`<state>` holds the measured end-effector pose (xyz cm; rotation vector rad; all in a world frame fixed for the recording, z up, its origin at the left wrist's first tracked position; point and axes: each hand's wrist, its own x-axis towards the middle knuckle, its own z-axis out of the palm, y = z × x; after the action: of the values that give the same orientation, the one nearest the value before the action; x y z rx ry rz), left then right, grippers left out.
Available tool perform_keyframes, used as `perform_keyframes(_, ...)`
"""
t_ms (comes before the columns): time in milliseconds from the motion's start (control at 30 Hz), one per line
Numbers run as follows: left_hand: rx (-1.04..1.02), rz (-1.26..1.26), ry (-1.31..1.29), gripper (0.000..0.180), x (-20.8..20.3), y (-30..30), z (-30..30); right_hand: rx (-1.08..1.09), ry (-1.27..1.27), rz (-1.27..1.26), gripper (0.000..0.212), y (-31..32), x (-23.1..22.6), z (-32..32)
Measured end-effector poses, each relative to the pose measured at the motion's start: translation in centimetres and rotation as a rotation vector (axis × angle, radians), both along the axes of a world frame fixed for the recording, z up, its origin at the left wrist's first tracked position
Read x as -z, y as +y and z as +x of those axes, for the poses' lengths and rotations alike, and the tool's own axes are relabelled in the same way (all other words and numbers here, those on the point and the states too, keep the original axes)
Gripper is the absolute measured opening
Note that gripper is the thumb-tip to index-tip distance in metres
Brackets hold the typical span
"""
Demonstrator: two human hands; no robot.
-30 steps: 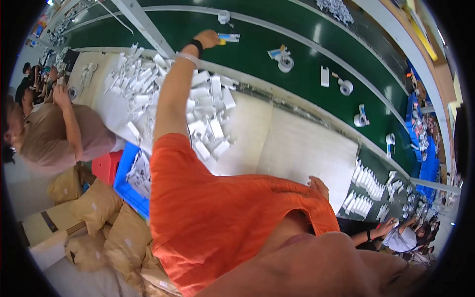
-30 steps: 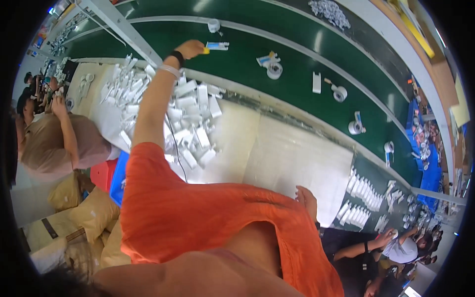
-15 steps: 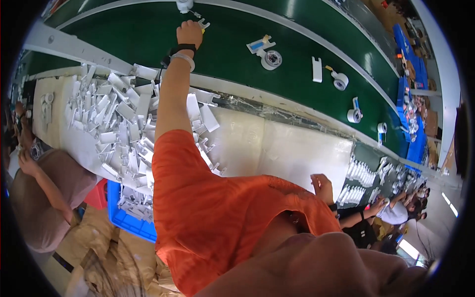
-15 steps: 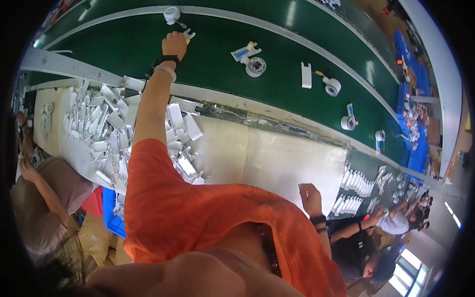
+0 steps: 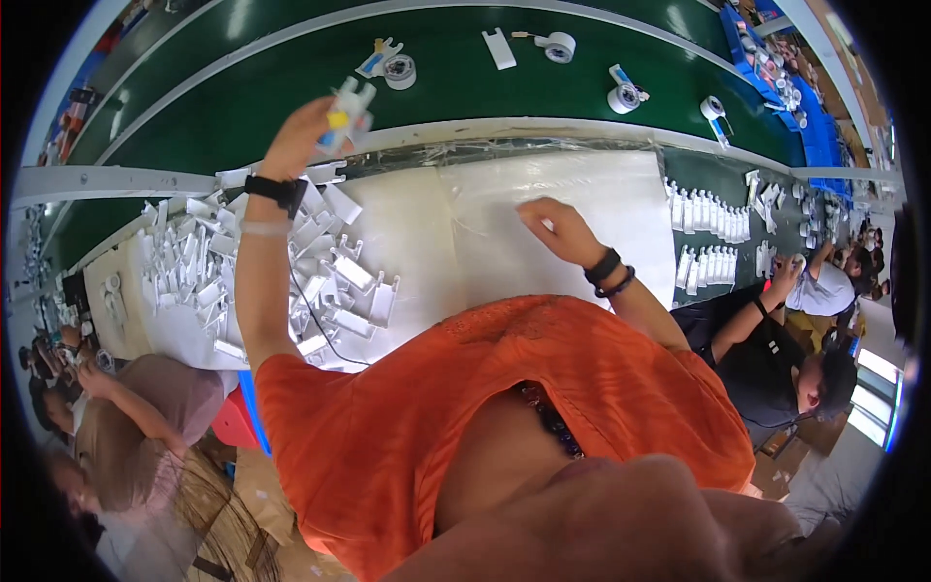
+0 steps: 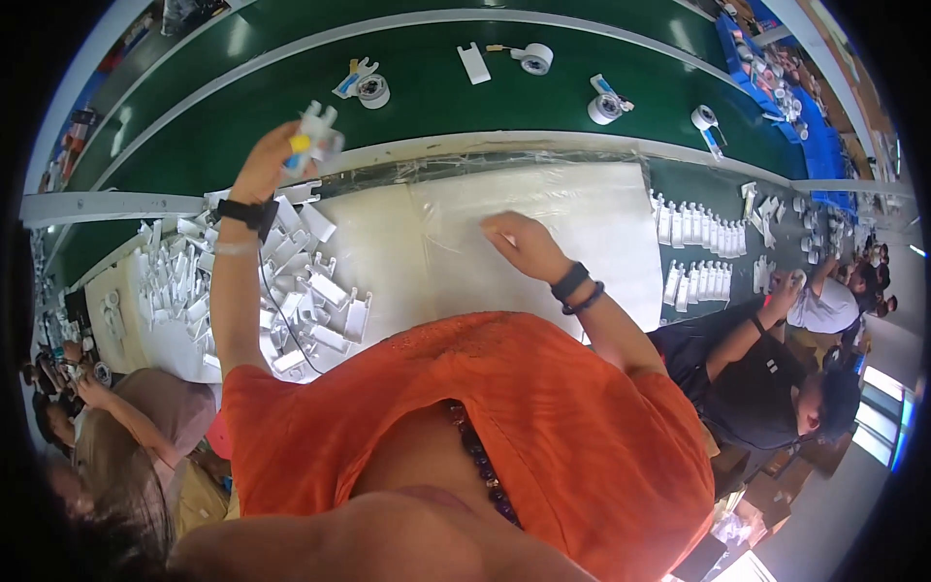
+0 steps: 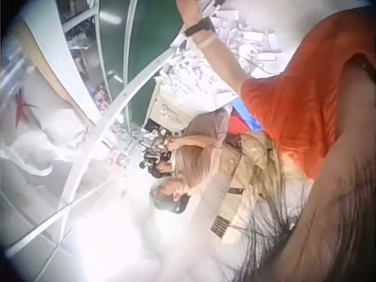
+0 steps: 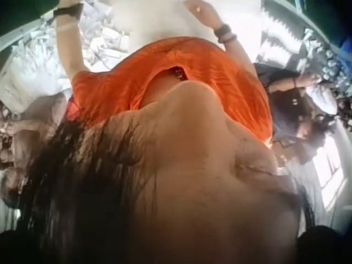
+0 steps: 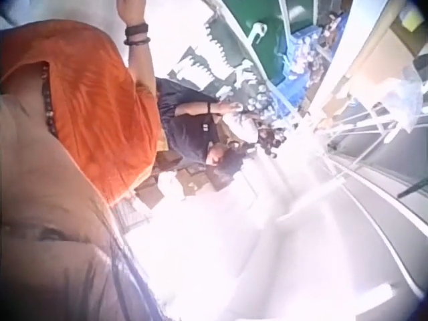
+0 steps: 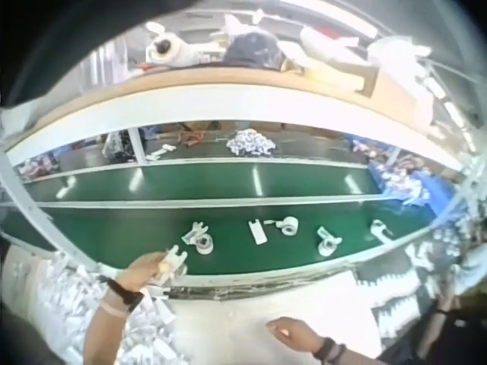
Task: The recorder is assembling small plastic and metal components at a factory workbench.
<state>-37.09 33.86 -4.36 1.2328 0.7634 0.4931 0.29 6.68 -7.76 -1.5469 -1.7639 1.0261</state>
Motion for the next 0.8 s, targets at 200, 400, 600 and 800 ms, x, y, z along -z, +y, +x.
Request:
perform_keyframes(200,0.614,-0.198,-0.023,0.049,-7.6,-15.6,10.5,-0.064,-0.003,0.477,0.047,1.5,-4.3,-0.2)
perform_keyframes(400,0.828,-0.215,0.184,0.049,-9.8,-22.0,17.8,-0.423,0.49,-0.162,0.012,-2.3,-4.9,4.6)
perform_keyframes(600,0.673,0.604,0.864,0.029,-8.3,-25.3,20.4,-0.468,0.523,-0.34,0.017,-5.7,-5.7,8.0)
perform_keyframes(800,0.1,0.999,0.914,0.029,-6.3,-27.9,22.2,-0.288,1.013,-0.614,0.023,-4.9,-3.2,8.6)
